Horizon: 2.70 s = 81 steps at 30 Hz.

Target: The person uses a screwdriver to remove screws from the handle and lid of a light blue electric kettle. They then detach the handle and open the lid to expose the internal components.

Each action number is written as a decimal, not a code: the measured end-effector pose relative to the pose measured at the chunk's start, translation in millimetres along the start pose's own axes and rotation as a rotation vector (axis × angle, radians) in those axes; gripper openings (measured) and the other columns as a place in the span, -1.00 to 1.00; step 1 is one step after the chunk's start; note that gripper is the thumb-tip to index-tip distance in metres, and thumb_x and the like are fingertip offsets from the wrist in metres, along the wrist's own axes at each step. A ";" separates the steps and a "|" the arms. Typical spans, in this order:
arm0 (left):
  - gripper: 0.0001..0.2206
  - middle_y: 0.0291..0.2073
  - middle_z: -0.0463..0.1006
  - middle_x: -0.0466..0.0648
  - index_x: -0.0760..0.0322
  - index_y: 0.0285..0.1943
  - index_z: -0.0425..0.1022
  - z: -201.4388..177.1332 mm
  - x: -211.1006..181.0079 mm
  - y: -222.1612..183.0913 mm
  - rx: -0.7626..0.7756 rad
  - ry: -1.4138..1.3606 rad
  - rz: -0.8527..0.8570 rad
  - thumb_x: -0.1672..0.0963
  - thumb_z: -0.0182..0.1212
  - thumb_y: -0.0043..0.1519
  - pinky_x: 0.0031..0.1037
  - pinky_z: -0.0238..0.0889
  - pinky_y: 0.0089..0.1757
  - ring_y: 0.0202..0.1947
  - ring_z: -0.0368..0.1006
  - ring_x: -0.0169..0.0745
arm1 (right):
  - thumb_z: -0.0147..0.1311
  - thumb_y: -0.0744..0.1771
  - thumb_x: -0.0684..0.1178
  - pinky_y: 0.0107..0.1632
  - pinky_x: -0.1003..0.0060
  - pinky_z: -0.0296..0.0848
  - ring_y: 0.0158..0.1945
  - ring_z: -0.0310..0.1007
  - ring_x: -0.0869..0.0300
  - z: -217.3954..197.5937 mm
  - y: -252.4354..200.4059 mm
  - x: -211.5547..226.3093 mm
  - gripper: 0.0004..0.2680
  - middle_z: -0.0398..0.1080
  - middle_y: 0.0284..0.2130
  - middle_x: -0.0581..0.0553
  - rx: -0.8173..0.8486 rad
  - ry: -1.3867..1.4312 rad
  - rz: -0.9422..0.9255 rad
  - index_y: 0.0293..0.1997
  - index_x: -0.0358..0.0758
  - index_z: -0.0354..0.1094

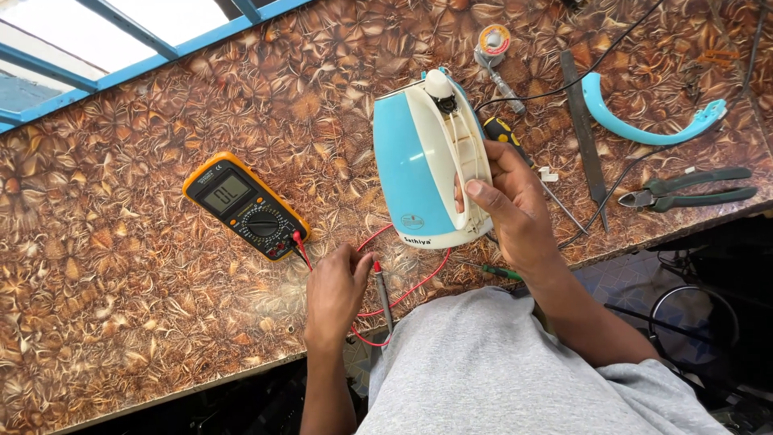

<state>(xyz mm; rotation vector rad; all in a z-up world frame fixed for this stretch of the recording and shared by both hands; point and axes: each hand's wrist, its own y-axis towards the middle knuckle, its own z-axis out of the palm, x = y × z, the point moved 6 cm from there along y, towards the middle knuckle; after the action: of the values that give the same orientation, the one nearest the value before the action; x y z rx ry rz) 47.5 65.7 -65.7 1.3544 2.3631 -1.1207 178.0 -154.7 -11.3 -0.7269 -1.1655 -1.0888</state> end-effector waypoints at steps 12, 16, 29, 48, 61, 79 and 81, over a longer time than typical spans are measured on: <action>-0.76 -0.29 0.61 0.25 0.34 -0.11 0.43 89.4 29.5 14.5 0.117 0.283 0.029 0.04 0.21 0.29 0.02 0.47 -0.14 -0.16 0.63 0.33 | 0.08 0.35 0.01 -0.19 0.25 0.51 -0.37 0.44 0.17 2.2 1.5 -1.0 -0.60 0.40 -0.44 -0.28 0.024 -0.036 -0.032 0.25 -0.48 0.16; -0.77 -0.32 0.59 0.38 0.38 -0.10 0.38 49.7 11.0 -8.7 0.131 0.061 0.028 0.07 0.03 0.29 0.18 0.36 -0.14 -0.17 0.58 0.52 | 0.07 0.35 0.01 -0.19 0.24 0.50 -0.37 0.44 0.15 3.0 0.4 -0.9 -0.60 0.39 -0.44 -0.29 0.028 -0.046 -0.034 0.25 -0.49 0.15; -0.84 -0.58 0.33 -0.05 0.29 -0.03 0.51 -60.3 65.5 -35.0 -0.489 -0.335 -0.112 0.10 0.11 0.44 -0.42 0.15 -0.45 -0.56 0.18 -0.25 | 0.07 0.36 0.00 -0.21 0.26 0.52 -0.35 0.42 0.17 0.5 2.5 -7.6 -0.58 0.38 -0.41 -0.29 0.018 -0.054 -0.074 0.27 -0.53 0.13; -0.52 -0.13 0.52 0.03 0.40 0.11 0.56 -35.2 -51.5 -44.4 -0.402 -0.799 0.547 -0.08 0.18 0.25 -0.67 0.09 -0.35 -0.53 0.09 -0.52 | -0.01 0.39 0.02 0.09 0.26 0.58 0.20 0.43 0.08 57.0 -39.3 -9.7 -0.51 0.28 0.28 -0.30 0.141 -0.003 0.077 0.48 -0.32 -0.08; -0.72 -0.13 0.63 0.39 0.60 -0.03 0.45 -21.2 -57.3 -4.0 -0.024 -1.326 0.500 0.17 0.26 0.23 -0.74 -0.28 -0.70 -0.81 -0.08 -0.56 | 0.01 0.42 0.04 0.24 0.09 0.27 0.13 0.31 0.03 32.0 -52.7 3.2 -0.73 0.33 0.00 -0.18 0.327 -0.694 -0.448 0.22 -0.24 0.30; -0.58 -0.29 0.57 0.37 0.50 0.14 0.32 -66.9 -7.8 47.9 -0.335 -1.288 0.715 0.01 0.14 0.32 -0.71 0.00 -0.77 -0.94 0.05 -0.62 | 0.09 0.39 0.03 0.00 0.22 0.47 -0.15 0.53 0.14 -106.2 -90.9 -144.3 -0.81 0.47 -0.29 -0.07 0.396 -1.447 0.304 0.08 -0.15 0.38; -0.61 -0.30 0.58 0.37 0.50 0.12 0.33 -62.6 4.5 62.2 -0.321 -1.287 0.756 0.03 0.15 0.33 -0.70 -0.01 -0.77 -0.94 0.07 -0.62 | 0.09 0.38 0.03 0.00 0.08 0.47 -0.11 0.58 0.01 -102.4 -77.5 -130.1 -0.80 0.48 -0.27 -0.11 0.306 -1.432 0.112 0.05 -0.17 0.29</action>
<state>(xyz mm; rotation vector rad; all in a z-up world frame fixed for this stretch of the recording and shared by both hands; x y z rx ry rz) 106.9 130.4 -56.5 0.8121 0.9201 -0.8600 138.3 -235.7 -170.3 -1.3495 -2.3566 -0.1170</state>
